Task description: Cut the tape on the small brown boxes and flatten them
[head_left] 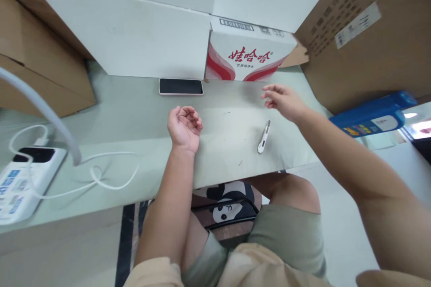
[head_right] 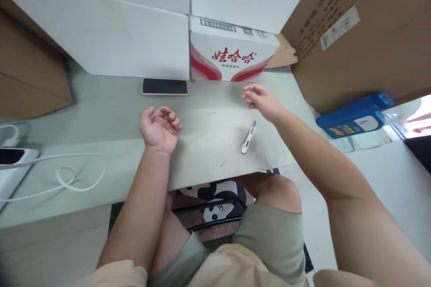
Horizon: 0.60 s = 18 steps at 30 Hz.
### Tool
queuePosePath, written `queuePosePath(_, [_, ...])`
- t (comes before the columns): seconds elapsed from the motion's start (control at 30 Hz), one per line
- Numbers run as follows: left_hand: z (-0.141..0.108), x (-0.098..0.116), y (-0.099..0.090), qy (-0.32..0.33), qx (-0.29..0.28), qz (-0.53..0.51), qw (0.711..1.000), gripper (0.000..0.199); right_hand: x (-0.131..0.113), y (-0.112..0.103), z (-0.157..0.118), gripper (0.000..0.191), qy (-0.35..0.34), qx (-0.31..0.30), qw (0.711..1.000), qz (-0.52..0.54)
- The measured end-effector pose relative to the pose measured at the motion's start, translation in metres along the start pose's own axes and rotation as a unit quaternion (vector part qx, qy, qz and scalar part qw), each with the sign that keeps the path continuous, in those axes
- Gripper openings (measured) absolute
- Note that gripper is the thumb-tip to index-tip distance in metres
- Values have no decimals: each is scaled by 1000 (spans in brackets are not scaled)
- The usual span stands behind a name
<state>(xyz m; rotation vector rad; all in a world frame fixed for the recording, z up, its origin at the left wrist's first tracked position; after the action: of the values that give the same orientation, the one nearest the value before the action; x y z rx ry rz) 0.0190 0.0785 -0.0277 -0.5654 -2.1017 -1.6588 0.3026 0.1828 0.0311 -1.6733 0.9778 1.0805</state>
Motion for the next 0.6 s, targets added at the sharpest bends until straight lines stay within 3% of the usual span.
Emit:
queuePosePath(0.1, [-9, 10, 0, 11, 12, -32, 999, 35, -8, 73, -23, 17, -29, -171, 984, -42])
queuePosePath(0.23, [-25, 24, -6, 18, 24, -81, 996, 38, -29, 155, -30, 6, -70, -286, 951, -91])
queuePosePath(0.47, [-47, 64, -36, 88, 64, -196, 975, 40, -94, 294, 5, 19, -192, -340, 899, -198])
queuePosePath(0.6, [-55, 84, -50, 116, 78, -238, 961, 38, -142, 378, 20, 47, -288, -348, 850, -271])
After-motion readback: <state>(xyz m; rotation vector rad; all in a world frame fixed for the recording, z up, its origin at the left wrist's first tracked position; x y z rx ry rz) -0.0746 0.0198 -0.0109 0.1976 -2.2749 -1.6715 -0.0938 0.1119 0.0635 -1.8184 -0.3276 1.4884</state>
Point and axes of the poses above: each hand's wrist, its own z-axis towards the middle knuckle, its own y-axis out of the palm, x = y × z, the point moved 3 cm from there along z, towards the middle knuckle, and after that the axes turned 14 degrees about -x, right-handed, at the moved point
